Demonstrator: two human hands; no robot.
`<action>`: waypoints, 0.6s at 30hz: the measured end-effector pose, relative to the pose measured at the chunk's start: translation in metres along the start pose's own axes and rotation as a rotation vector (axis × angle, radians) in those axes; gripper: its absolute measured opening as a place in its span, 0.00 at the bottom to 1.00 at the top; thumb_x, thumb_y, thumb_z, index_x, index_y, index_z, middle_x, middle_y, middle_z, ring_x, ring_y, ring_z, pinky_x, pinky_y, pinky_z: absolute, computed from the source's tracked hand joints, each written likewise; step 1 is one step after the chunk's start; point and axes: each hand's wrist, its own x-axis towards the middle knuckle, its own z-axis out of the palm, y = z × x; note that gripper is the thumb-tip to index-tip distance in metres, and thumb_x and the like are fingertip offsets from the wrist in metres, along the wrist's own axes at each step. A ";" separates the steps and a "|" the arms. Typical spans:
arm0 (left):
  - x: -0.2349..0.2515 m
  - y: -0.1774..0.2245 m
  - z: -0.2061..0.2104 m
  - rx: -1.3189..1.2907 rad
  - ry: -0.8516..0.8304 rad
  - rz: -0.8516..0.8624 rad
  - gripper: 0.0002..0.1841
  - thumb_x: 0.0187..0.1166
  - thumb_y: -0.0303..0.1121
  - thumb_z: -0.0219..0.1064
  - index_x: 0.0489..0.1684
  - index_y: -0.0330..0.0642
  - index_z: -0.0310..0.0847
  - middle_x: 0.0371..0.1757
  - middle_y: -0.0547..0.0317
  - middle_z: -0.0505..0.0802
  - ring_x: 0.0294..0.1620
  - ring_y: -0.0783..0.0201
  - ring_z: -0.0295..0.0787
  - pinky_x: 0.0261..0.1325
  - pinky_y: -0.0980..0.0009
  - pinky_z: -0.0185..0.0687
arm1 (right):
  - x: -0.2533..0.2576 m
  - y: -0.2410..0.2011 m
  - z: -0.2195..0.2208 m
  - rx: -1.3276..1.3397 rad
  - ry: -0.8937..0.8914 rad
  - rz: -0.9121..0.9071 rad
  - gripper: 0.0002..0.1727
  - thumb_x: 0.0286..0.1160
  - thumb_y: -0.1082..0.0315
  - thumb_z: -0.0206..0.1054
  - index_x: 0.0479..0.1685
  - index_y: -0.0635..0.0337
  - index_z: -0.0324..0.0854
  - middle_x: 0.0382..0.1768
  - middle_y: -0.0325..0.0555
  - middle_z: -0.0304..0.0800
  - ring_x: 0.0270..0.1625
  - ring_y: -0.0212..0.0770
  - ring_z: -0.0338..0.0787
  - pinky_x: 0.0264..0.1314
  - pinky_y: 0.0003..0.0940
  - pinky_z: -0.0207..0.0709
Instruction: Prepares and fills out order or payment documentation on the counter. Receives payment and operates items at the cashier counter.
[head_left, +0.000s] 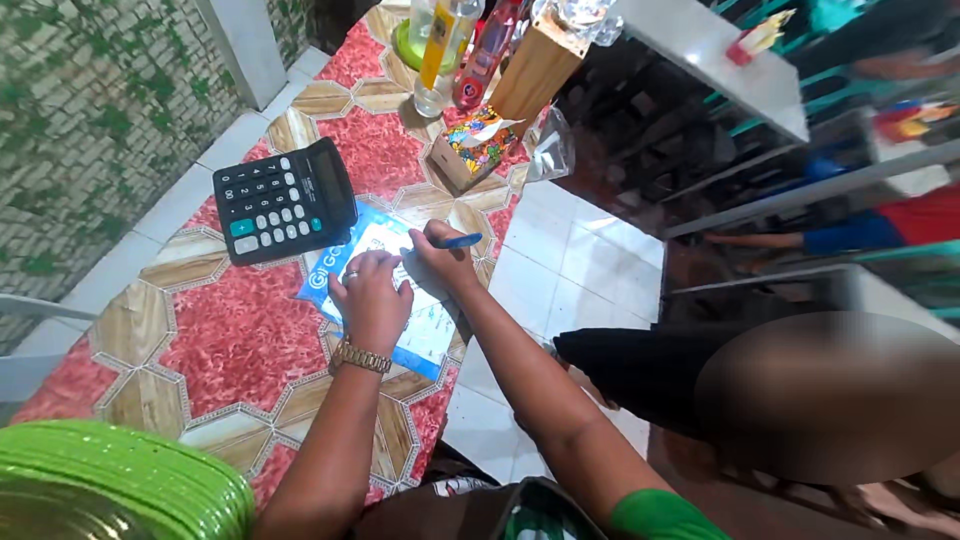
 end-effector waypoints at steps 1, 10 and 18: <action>0.000 0.000 0.000 -0.001 0.002 0.000 0.17 0.74 0.36 0.74 0.62 0.50 0.91 0.71 0.54 0.88 0.83 0.43 0.71 0.81 0.23 0.43 | 0.000 0.000 0.000 -0.012 -0.001 -0.004 0.19 0.81 0.65 0.67 0.19 0.63 0.74 0.16 0.42 0.72 0.19 0.34 0.71 0.24 0.30 0.66; 0.000 0.000 0.001 0.007 0.007 -0.007 0.18 0.72 0.36 0.75 0.61 0.51 0.91 0.70 0.55 0.88 0.82 0.44 0.71 0.81 0.24 0.44 | 0.000 0.001 0.001 0.084 -0.002 0.052 0.20 0.84 0.64 0.65 0.19 0.60 0.72 0.14 0.41 0.71 0.16 0.32 0.70 0.20 0.27 0.64; 0.001 0.000 0.001 0.011 -0.002 -0.013 0.18 0.73 0.36 0.74 0.62 0.51 0.91 0.70 0.57 0.88 0.83 0.45 0.70 0.82 0.24 0.42 | 0.001 0.004 0.003 -0.017 0.023 -0.007 0.21 0.82 0.66 0.65 0.16 0.61 0.70 0.13 0.41 0.68 0.16 0.34 0.67 0.20 0.30 0.61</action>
